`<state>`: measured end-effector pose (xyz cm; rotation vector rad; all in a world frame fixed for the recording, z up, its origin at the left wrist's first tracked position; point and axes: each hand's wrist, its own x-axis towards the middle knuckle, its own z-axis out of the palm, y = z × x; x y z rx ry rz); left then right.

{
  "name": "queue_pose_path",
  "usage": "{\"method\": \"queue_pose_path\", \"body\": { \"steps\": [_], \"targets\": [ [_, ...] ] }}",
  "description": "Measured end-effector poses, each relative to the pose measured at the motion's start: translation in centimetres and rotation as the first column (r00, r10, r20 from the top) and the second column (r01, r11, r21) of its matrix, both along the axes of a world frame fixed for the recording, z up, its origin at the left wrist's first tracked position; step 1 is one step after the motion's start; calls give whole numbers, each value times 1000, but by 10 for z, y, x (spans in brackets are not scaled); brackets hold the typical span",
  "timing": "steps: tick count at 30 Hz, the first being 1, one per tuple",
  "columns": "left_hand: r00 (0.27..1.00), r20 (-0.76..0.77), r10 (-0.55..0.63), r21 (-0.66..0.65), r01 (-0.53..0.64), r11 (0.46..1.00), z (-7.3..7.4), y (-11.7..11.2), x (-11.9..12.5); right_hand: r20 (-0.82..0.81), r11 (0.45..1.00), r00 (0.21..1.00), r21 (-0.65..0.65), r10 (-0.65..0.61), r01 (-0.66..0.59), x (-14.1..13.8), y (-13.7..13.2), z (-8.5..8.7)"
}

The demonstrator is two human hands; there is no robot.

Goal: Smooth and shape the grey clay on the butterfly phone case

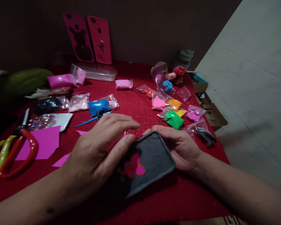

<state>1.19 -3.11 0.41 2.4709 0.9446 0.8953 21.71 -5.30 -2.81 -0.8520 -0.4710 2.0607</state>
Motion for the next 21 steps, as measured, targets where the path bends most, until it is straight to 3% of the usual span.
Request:
{"method": "queue_pose_path", "body": {
  "steps": [3, 6, 8, 11, 13, 14, 18, 21],
  "targets": [
    [999, 26, 33, -334, -23, 942, 5, 11, -2, -1, 1000, 1000, -8, 17, -17, 0, 1, 0],
    [999, -16, 32, -584, -35, 811, 6, 19, -4, -9, 1000, 1000, -6, -11, 11, 1, 2, -2],
    [1000, -12, -1, -714, -7, 700, 5, 22, -5, -20, 1000, 999, -1, -26, 26, 1, 3, -3],
    [998, 61, -15, -880, 61, 470, 0, 22, -6, -44, 999, 998, 14, -41, 42, 2, 4, -4],
    [994, 100, 37, -941, 82, 328, -4, 22, -7, -54, 998, 997, 25, -54, 56, 2, 5, -5],
    [991, 116, 71, -955, 91, 284, -6, 21, -7, -54, 998, 997, 28, -63, 64, 2, 5, -5],
    [971, 175, 162, -972, 145, 184, -10, 19, -7, -18, 995, 996, 47, -92, 93, 1, 7, -4],
    [963, 176, 205, -984, 163, 79, -11, 17, -5, 39, 994, 995, 66, -93, 90, 1, 8, -3]
  ]
}}
